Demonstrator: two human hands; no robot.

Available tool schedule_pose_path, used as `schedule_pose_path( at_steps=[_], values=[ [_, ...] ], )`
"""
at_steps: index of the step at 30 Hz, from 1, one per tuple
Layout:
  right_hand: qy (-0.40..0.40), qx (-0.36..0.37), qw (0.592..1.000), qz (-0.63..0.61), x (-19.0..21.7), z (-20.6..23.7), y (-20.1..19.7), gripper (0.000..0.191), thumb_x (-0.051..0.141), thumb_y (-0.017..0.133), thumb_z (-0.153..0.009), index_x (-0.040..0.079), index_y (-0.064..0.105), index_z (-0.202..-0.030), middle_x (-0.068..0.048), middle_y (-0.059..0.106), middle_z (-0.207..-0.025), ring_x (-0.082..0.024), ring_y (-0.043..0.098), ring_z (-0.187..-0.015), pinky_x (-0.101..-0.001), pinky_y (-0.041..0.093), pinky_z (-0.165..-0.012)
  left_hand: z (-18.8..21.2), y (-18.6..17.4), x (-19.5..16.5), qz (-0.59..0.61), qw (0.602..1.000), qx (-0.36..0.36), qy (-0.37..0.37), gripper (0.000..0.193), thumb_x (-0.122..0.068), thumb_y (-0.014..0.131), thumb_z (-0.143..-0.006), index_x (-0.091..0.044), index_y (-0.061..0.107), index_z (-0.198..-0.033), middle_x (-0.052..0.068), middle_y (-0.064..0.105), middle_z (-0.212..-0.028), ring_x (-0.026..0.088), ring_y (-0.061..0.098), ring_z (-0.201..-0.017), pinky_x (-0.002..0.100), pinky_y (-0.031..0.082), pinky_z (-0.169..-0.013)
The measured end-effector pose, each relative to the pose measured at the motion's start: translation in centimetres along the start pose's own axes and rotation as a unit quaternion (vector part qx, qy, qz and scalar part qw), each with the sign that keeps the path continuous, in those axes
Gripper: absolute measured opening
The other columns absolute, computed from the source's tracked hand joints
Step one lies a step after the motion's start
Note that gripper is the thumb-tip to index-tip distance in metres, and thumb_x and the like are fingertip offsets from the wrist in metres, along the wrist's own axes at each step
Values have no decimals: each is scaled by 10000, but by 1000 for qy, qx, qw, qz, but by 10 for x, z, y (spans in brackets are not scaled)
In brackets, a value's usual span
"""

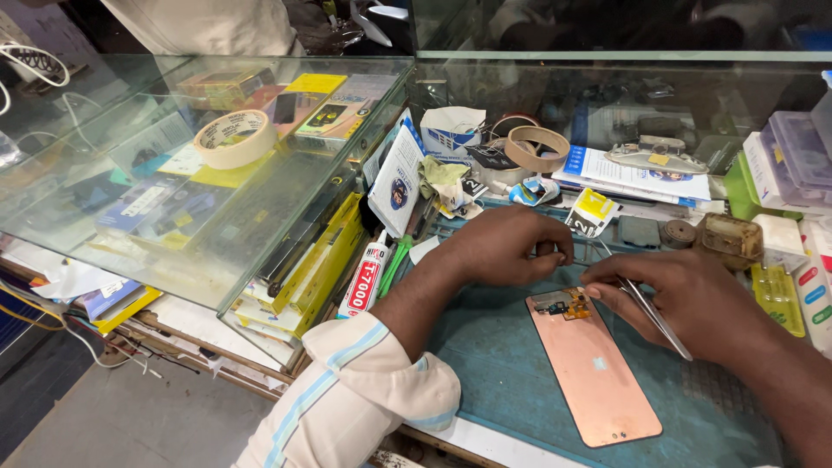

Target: The person uses tweezers to carefully place and adjust small components on the back of a smartphone. They repeatedly pick up tiny parts and position them on the device's internal circuitry.

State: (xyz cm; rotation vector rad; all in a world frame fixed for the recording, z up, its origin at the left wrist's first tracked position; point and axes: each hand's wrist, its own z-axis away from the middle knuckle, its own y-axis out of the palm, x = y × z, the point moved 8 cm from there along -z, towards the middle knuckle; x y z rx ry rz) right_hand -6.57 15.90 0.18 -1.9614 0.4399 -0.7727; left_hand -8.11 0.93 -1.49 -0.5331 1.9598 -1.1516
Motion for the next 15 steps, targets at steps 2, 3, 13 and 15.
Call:
schedule_pose_path(
  at_steps=[2,3,13,15],
  values=[
    [42,24,999,5,-6,0,3,257,391,799,-796,244,811,-1007,-22,814,-801,-264,754,-592,-401,577,-589,1,-4,1,11,1000,-19,12,201,-235,649,-848,-175,761,-1003,22,767,-893,217,748,-775,378,568,-679],
    [63,36,997,8,-9,0,5,261,395,804,-796,256,812,-1017,-17,818,-804,-268,752,-581,-405,577,-597,1,-5,0,11,1000,-20,15,201,-244,653,-853,-176,760,-1010,27,768,-890,217,749,-779,377,567,-684],
    [34,10,999,-41,-2,0,2,362,437,867,-702,196,794,-962,-11,824,-800,-199,808,-720,-342,614,-647,2,-2,-16,29,999,37,22,236,-363,718,-835,-190,758,-991,12,762,-784,189,739,-709,363,551,-637],
    [88,40,995,-35,-9,0,6,385,464,874,-709,196,788,-972,1,823,-820,-179,811,-745,-328,615,-678,2,-1,-17,24,999,36,18,240,-372,717,-830,-190,755,-982,8,760,-773,191,739,-702,365,548,-628]
  ],
)
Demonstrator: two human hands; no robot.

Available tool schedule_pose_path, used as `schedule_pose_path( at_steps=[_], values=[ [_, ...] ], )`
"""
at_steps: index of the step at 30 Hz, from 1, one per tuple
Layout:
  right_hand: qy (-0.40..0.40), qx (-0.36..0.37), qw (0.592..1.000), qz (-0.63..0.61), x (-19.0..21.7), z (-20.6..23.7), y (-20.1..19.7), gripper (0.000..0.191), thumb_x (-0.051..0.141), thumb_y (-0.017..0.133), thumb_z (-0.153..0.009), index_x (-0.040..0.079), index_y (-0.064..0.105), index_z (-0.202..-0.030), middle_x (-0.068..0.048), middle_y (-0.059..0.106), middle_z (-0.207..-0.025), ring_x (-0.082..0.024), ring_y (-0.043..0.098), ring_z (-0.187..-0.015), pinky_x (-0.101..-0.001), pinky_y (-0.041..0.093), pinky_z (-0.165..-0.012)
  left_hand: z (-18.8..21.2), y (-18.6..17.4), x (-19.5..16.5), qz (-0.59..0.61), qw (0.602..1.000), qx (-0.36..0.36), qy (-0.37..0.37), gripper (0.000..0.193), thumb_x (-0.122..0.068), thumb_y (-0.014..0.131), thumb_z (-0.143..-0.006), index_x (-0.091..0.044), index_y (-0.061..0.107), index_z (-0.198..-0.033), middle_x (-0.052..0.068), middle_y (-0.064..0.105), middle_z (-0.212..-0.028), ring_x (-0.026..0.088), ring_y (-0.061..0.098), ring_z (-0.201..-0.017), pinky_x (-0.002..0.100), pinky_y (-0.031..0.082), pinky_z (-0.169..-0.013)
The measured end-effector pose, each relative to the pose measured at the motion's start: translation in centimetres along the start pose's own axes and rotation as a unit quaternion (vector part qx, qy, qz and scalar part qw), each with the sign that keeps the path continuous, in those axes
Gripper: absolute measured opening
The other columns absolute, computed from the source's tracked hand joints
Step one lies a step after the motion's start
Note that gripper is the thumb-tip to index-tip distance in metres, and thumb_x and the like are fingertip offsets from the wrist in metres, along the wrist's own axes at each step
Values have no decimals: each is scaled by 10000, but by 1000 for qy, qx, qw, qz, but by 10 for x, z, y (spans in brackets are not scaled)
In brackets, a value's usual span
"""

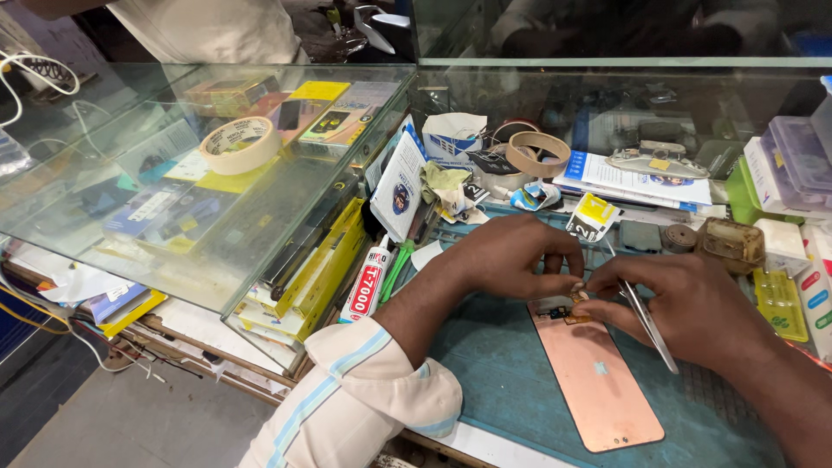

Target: The person uses tweezers to carefully place and adjust small components on the back of a smartphone. They repeatedly pick up tiny parts and position them on the device's internal circuitry.

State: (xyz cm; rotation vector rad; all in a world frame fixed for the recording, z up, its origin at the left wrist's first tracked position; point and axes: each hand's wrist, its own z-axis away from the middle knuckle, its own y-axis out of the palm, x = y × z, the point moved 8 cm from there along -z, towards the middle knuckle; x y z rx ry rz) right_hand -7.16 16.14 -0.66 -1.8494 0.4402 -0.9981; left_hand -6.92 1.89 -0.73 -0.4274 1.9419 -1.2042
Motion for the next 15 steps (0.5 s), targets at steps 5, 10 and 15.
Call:
schedule_pose_path(
  at_steps=[5,10,15],
  values=[
    [-17,-44,999,16,8,-1,-6,403,437,896,-682,167,773,-956,-33,809,-773,-216,798,-710,-358,608,-650,-1,-1,-1,-28,1000,-9,0,237,-357,686,-832,-201,758,-996,5,764,-785,199,744,-714,372,545,-628],
    [-11,-52,999,12,5,0,-7,419,418,912,-671,168,766,-975,-27,809,-794,-210,795,-740,-362,601,-680,-2,1,-3,-16,1000,-7,-1,273,-398,677,-853,-195,750,-1020,13,764,-797,217,747,-718,386,548,-630],
    [-28,-85,996,12,0,4,-8,437,366,909,-684,156,753,-1035,-28,802,-862,-203,788,-810,-361,602,-694,-2,3,-6,-33,999,-6,11,339,-466,590,-950,-179,754,-1026,76,758,-818,285,731,-749,438,531,-664]
  ],
)
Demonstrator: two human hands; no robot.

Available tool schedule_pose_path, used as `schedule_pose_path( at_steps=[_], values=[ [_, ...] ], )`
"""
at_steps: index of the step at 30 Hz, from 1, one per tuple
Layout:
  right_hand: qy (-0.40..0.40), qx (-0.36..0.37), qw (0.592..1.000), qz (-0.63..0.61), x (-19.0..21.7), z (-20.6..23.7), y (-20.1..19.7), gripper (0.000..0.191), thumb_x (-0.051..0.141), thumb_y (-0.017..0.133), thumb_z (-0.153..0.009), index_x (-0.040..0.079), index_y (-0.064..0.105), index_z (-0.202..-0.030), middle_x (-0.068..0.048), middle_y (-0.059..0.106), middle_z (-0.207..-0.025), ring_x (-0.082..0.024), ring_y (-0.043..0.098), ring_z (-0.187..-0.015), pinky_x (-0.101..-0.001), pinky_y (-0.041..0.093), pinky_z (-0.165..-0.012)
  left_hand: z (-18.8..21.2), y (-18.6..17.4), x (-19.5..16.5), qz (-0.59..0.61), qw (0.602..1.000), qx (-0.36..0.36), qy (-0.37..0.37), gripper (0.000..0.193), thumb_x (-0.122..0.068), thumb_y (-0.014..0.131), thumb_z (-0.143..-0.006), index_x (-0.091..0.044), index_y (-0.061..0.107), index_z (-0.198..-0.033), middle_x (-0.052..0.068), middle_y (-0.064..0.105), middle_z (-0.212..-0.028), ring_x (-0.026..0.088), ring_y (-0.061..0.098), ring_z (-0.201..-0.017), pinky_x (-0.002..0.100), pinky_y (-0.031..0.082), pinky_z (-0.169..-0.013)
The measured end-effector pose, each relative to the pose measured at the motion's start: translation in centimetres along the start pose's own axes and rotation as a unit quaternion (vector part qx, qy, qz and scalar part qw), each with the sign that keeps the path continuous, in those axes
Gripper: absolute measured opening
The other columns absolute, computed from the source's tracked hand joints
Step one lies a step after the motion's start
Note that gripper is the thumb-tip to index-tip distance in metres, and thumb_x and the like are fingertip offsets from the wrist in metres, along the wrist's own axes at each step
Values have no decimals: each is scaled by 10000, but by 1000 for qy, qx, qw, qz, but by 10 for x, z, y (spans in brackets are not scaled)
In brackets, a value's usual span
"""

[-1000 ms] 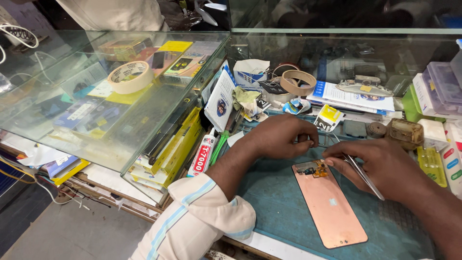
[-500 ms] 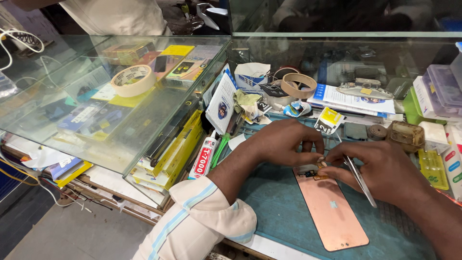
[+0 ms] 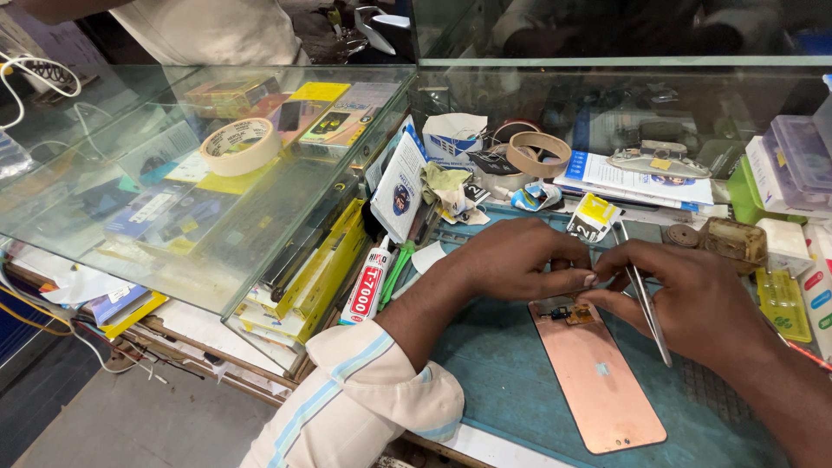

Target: The person uses tweezers to carefully place and adjust small components on the back of a smartphone. They repeatedly pick up tiny parts and position them on the device's internal circuitry.

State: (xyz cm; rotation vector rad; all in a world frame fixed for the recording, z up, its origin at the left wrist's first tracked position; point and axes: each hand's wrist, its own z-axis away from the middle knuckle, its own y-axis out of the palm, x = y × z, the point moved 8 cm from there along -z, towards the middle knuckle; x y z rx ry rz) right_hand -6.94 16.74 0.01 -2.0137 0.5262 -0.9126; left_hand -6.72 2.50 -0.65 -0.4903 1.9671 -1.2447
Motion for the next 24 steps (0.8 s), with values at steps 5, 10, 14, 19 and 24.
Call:
schedule_pose_path(
  at_steps=[5,10,14,19,24],
  values=[
    [-55,-57,997,-16,4,4,-6,413,318,897,-692,126,746,-1024,-33,791,-931,-216,775,-818,-356,593,-676,-1,6,-1,10,1000,18,6,469,-529,460,-1018,-157,745,-1026,106,747,-793,305,724,-771,471,514,-678],
    [-69,-65,995,-25,8,4,-8,406,317,889,-709,124,756,-1041,-43,793,-932,-206,775,-789,-352,591,-652,-2,8,1,34,999,15,8,483,-514,419,-1019,-156,730,-1112,72,741,-747,288,736,-766,465,525,-685],
    [-66,-66,995,-31,11,4,-10,385,329,870,-738,129,763,-1049,-50,796,-915,-197,780,-763,-345,589,-635,-3,11,8,47,998,29,-15,474,-495,406,-1007,-169,703,-1179,36,754,-710,244,763,-762,442,540,-680],
    [-59,-66,996,-14,13,4,-10,355,339,860,-753,152,780,-1044,-55,798,-915,-209,774,-759,-351,583,-635,-5,15,11,48,998,41,-14,457,-482,403,-1025,-165,711,-1141,9,786,-749,217,783,-803,423,560,-712],
    [-65,-68,996,1,14,3,-10,366,368,853,-749,184,791,-1059,-61,792,-901,-222,758,-727,-363,566,-609,-4,13,9,59,998,36,-6,427,-447,434,-1011,-147,714,-1130,28,784,-754,235,780,-787,432,558,-707]
  ],
)
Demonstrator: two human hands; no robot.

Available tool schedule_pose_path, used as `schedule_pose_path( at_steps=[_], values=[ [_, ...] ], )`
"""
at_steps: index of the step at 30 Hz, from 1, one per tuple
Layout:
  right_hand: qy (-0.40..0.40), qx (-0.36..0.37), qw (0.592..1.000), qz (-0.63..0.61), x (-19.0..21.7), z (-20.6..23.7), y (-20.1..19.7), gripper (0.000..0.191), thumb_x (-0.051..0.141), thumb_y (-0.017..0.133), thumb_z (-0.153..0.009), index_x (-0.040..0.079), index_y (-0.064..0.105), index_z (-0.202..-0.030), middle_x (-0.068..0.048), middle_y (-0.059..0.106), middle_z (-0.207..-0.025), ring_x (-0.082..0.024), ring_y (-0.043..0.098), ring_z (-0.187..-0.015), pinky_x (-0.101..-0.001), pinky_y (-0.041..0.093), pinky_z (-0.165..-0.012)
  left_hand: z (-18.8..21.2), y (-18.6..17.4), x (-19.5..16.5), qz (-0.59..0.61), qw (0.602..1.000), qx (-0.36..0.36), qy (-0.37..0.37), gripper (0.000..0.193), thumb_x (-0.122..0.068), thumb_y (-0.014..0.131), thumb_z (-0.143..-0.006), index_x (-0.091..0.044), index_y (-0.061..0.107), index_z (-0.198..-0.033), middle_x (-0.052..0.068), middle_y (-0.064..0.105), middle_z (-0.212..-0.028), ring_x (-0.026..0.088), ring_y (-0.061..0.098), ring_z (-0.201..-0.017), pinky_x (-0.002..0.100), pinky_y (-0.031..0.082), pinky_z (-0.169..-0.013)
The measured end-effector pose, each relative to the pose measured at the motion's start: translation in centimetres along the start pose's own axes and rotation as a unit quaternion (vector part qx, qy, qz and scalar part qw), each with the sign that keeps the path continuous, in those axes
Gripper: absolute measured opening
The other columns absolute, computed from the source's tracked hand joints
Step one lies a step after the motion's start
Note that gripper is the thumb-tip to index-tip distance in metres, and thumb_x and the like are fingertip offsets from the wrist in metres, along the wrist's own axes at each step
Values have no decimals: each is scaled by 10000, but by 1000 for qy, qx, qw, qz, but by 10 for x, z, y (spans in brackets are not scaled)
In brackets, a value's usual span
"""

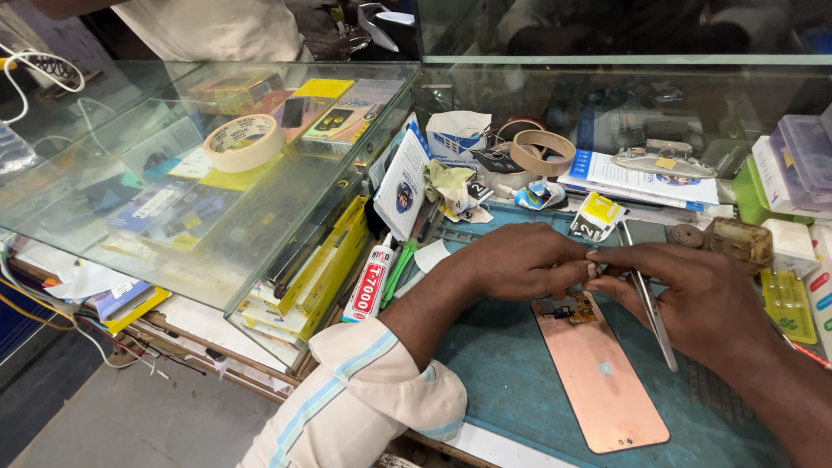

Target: The person uses tweezers to carefully place and adjust small components on the back of a smartphone. They repeatedly pick up tiny parts and position them on the device's internal circuitry.

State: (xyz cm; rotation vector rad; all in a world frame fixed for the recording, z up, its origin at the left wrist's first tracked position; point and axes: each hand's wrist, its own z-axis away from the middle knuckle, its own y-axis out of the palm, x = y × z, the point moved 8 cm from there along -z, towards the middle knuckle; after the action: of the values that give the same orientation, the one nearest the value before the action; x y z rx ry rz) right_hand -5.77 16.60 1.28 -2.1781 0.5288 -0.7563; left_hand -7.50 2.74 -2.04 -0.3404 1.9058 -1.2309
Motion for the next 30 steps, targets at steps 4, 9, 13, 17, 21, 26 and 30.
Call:
schedule_pose_path(
  at_steps=[4,9,13,17,21,26,30],
  values=[
    [40,27,999,7,-8,0,5,394,384,855,-756,237,800,-1118,-51,795,-852,-219,736,-604,-370,556,-568,1,-1,1,-4,1000,-1,-4,404,-441,470,-1001,-139,726,-1083,35,783,-773,248,778,-789,431,561,-705],
    [-23,6,1000,-7,0,1,2,346,378,837,-765,216,794,-1067,-45,791,-849,-204,746,-655,-356,559,-567,2,-5,-2,-9,999,-32,20,361,-409,540,-958,-128,722,-1093,74,781,-846,279,757,-827,431,553,-720],
    [16,36,999,-4,-7,1,8,394,368,839,-768,244,796,-1139,-41,803,-881,-202,743,-598,-354,568,-550,4,-7,-8,40,997,-44,56,314,-336,603,-924,-103,706,-1107,108,760,-926,268,740,-813,407,553,-714],
    [2,42,999,-14,-5,2,9,419,371,846,-760,226,780,-1147,-50,803,-926,-195,755,-636,-336,586,-560,4,-12,-11,89,991,-68,72,269,-232,692,-854,-94,678,-1086,85,742,-911,230,730,-800,372,559,-703],
    [-40,-4,999,-33,5,3,0,485,362,827,-743,200,760,-1195,-62,788,-973,-182,766,-734,-311,590,-566,5,-18,-8,77,990,-111,41,241,-162,669,-866,-113,648,-1101,55,742,-954,206,729,-753,356,553,-671],
    [9,5,1000,-24,0,2,-1,410,356,835,-747,215,774,-1127,-49,801,-983,-178,746,-619,-326,558,-508,6,-24,-9,72,988,-130,40,219,-153,674,-854,-110,597,-1055,54,719,-927,214,723,-678,380,524,-602],
    [-15,2,1000,-22,3,2,-1,422,327,829,-758,208,774,-1159,-61,797,-933,-183,737,-621,-328,555,-529,6,-23,-10,39,991,-126,28,234,-156,673,-848,-117,575,-1057,68,722,-903,242,716,-685,408,509,-603]
  ],
)
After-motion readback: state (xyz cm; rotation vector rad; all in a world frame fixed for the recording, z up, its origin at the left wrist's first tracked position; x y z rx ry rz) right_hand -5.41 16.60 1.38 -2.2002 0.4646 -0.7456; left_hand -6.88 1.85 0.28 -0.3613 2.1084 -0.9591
